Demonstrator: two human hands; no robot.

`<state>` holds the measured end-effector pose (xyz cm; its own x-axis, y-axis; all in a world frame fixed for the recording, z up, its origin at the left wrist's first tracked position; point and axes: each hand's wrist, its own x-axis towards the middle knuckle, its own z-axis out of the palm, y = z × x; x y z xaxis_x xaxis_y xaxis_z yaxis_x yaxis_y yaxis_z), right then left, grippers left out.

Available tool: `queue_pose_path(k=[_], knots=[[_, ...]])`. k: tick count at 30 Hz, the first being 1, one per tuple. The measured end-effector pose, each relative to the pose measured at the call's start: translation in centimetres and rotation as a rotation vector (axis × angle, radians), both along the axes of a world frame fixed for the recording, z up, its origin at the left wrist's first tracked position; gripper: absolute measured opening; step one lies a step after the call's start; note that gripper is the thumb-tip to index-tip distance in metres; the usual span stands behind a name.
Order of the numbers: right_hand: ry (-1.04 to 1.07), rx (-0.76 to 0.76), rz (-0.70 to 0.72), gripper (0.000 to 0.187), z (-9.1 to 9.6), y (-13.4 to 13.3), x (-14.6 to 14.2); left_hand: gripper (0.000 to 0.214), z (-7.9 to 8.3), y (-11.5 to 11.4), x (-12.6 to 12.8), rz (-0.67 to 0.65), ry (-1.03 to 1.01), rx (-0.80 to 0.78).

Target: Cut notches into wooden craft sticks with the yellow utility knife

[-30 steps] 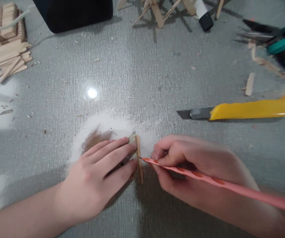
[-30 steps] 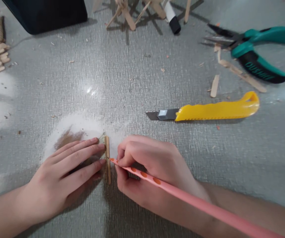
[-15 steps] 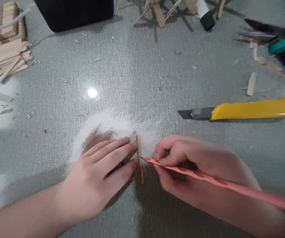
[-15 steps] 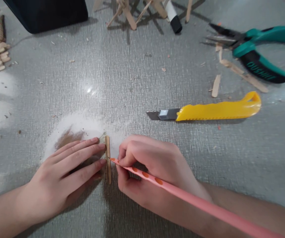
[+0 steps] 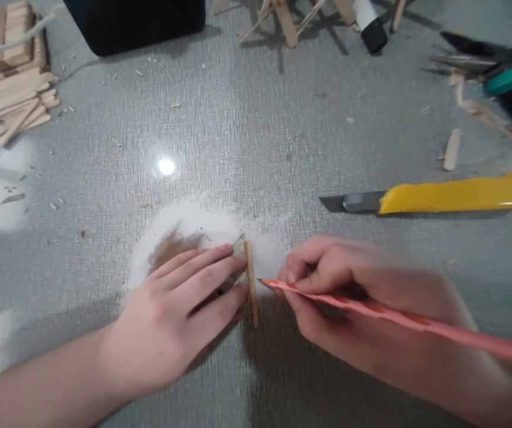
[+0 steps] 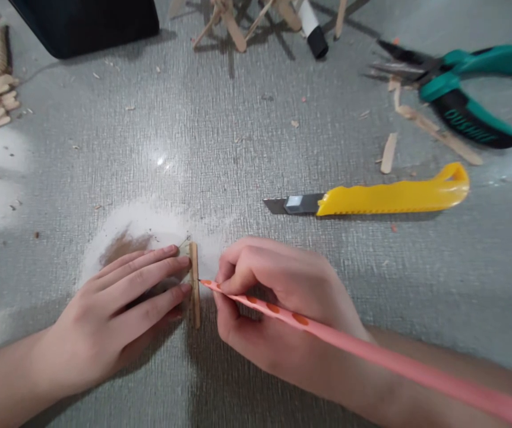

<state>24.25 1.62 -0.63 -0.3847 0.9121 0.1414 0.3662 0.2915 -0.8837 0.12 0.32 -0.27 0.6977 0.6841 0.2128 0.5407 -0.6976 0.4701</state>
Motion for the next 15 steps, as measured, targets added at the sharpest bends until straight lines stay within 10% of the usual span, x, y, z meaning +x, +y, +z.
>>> queue_pose_path(k=[15], knots=[[-0.404,0.578,0.476,0.031,-0.47,-0.75,-0.04,0.015,-0.08,-0.3,-0.07,0.048,0.016,0.127]])
